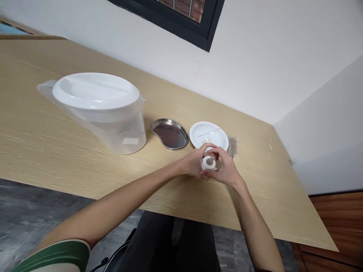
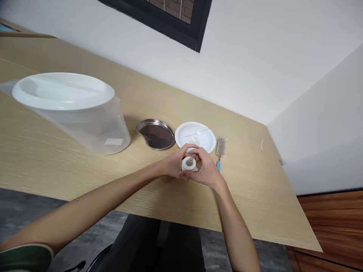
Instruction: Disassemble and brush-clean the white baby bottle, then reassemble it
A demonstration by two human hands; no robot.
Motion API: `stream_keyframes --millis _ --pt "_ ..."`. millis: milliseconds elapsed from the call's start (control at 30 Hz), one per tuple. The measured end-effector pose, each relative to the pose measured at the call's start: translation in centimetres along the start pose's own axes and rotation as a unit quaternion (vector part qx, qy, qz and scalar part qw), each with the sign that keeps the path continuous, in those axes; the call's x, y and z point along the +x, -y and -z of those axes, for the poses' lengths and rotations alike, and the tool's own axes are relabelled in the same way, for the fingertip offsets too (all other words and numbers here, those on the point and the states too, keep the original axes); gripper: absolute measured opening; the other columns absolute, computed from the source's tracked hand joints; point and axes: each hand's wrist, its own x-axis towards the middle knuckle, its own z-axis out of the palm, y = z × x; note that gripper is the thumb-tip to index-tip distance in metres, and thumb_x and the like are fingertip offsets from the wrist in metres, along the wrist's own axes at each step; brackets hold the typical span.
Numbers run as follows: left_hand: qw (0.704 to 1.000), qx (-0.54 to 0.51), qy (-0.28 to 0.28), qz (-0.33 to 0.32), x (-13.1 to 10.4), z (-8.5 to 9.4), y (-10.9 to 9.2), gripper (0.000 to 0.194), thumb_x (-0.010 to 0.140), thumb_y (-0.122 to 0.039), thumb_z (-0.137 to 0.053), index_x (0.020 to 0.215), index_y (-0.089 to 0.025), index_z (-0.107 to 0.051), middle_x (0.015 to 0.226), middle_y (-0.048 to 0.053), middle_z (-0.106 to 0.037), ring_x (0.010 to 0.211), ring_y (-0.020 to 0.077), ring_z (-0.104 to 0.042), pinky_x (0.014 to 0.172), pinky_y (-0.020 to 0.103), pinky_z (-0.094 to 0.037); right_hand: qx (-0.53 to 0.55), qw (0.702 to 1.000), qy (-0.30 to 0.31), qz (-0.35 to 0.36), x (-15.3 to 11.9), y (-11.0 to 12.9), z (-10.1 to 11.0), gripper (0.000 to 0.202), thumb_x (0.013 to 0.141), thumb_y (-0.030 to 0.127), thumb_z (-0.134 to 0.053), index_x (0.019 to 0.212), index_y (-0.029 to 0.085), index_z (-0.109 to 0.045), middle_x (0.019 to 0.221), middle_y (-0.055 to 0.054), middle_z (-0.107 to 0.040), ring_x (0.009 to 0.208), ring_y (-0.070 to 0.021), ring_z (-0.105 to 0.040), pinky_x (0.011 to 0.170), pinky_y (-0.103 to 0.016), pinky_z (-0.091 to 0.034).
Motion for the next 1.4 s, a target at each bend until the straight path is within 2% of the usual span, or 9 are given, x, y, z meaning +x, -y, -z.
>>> stream_keyframes --millis 233,367,467,667,867,1000,1100,1267,1400 --pt "1.000 0.007 -0.019 0.023 0.0 -0.3 0.1 0.091 0.056 -0.023 -0.073 0.137 -0.020 -0.030 0.090 -0.001 -0.070 0.080 0.0174 -0.065 0.072 0.027 -0.047 0.076 0.994 -0.076 -0.027 -0.3 -0.7 -0.8 0.042 0.073 0.042 -0.081 0.109 0.027 -0.065 0.104 -0.005 -0.070 0.096 -0.0226 -0.067 0.089 -0.041 -0.054" --pt "0.999 0.015 -0.044 -0.004 0.0 -0.5 0.4 0.087 0.060 -0.027 -0.076 0.136 -0.019 -0.034 0.095 0.003 -0.070 0.085 0.0192 -0.067 0.073 0.027 -0.049 0.231 0.972 0.006 -0.033 -0.3 -0.5 -0.1 0.056 0.079 0.041 -0.078 0.129 0.028 -0.054 0.117 -0.008 -0.070 0.112 -0.0231 -0.065 0.099 -0.044 -0.053" --pt "0.999 0.017 -0.051 -0.008 0.0 -0.4 0.7 0.089 0.061 -0.029 -0.077 0.138 -0.019 -0.034 0.100 0.005 -0.070 0.090 0.0205 -0.068 0.076 0.028 -0.050 0.236 0.970 0.048 -0.023 -0.1 -0.5 0.0 0.057 0.084 0.045 -0.073 0.133 0.028 -0.049 0.127 -0.011 -0.065 0.117 -0.0236 -0.063 0.102 -0.046 -0.050" --pt "0.999 0.029 -0.024 0.027 -0.1 0.1 0.5 0.101 0.054 -0.023 -0.079 0.142 -0.020 -0.030 0.107 0.005 -0.070 0.097 0.0232 -0.068 0.080 0.030 -0.052 0.100 0.992 -0.071 -0.028 0.1 -1.3 -1.7 0.063 0.063 0.043 -0.089 0.117 0.026 -0.062 0.115 -0.007 -0.065 0.108 -0.0241 -0.062 0.097 -0.043 -0.050" --pt "0.997 0.013 -0.066 -0.032 0.1 -0.5 0.3 0.089 0.062 -0.029 -0.080 0.137 -0.019 -0.033 0.114 0.009 -0.068 0.098 0.0204 -0.067 0.081 0.029 -0.051 0.310 0.948 -0.041 -0.064 0.3 -1.7 -0.7 0.060 0.072 0.041 -0.084 0.122 0.028 -0.054 0.117 -0.007 -0.069 0.108 -0.0231 -0.066 0.094 -0.041 -0.054" --pt "0.999 0.026 -0.035 0.000 0.0 -0.4 -0.1 0.093 0.068 -0.037 -0.079 0.142 -0.017 -0.027 0.086 0.000 -0.070 0.079 0.0171 -0.065 0.073 0.027 -0.047 0.371 0.923 -0.067 -0.072 0.3 -2.6 -0.2 0.056 0.077 0.043 -0.081 0.125 0.028 -0.056 0.120 -0.008 -0.070 0.112 -0.0229 -0.066 0.097 -0.039 -0.053" --pt "0.999 0.005 -0.007 0.034 -0.2 0.2 -0.6 0.100 0.066 -0.047 -0.083 0.142 -0.018 -0.025 0.086 0.000 -0.070 0.075 0.0156 -0.063 0.071 0.025 -0.045 0.371 0.920 -0.101 -0.070 0.2 -3.3 -0.4 0.053 0.079 0.044 -0.079 0.125 0.027 -0.060 0.123 -0.008 -0.069 0.114 -0.0231 -0.065 0.102 -0.040 -0.051" --pt "0.999 -0.024 0.022 0.029 -0.4 0.8 -0.7 0.052 0.093 -0.057 -0.050 0.124 -0.018 -0.036 0.084 0.000 -0.068 0.064 0.0103 -0.054 0.065 0.023 -0.039 0.378 0.914 -0.126 -0.073 0.3 -3.5 -1.0 0.056 0.075 0.046 -0.083 0.123 0.025 -0.064 0.120 -0.009 -0.069 0.115 -0.0225 -0.064 0.105 -0.038 -0.049" --pt "1.000 0.003 0.003 0.003 -0.4 0.7 -0.6 0.038 0.098 -0.053 -0.043 0.111 -0.018 -0.043 0.082 0.000 -0.065 0.069 0.0106 -0.053 0.068 0.022 -0.038 0.391 0.906 -0.144 -0.072 0.3 -3.5 -1.2 0.050 0.073 0.046 -0.085 0.114 0.024 -0.068 0.117 -0.008 -0.070 0.110 -0.0216 -0.066 0.101 -0.036 -0.051"
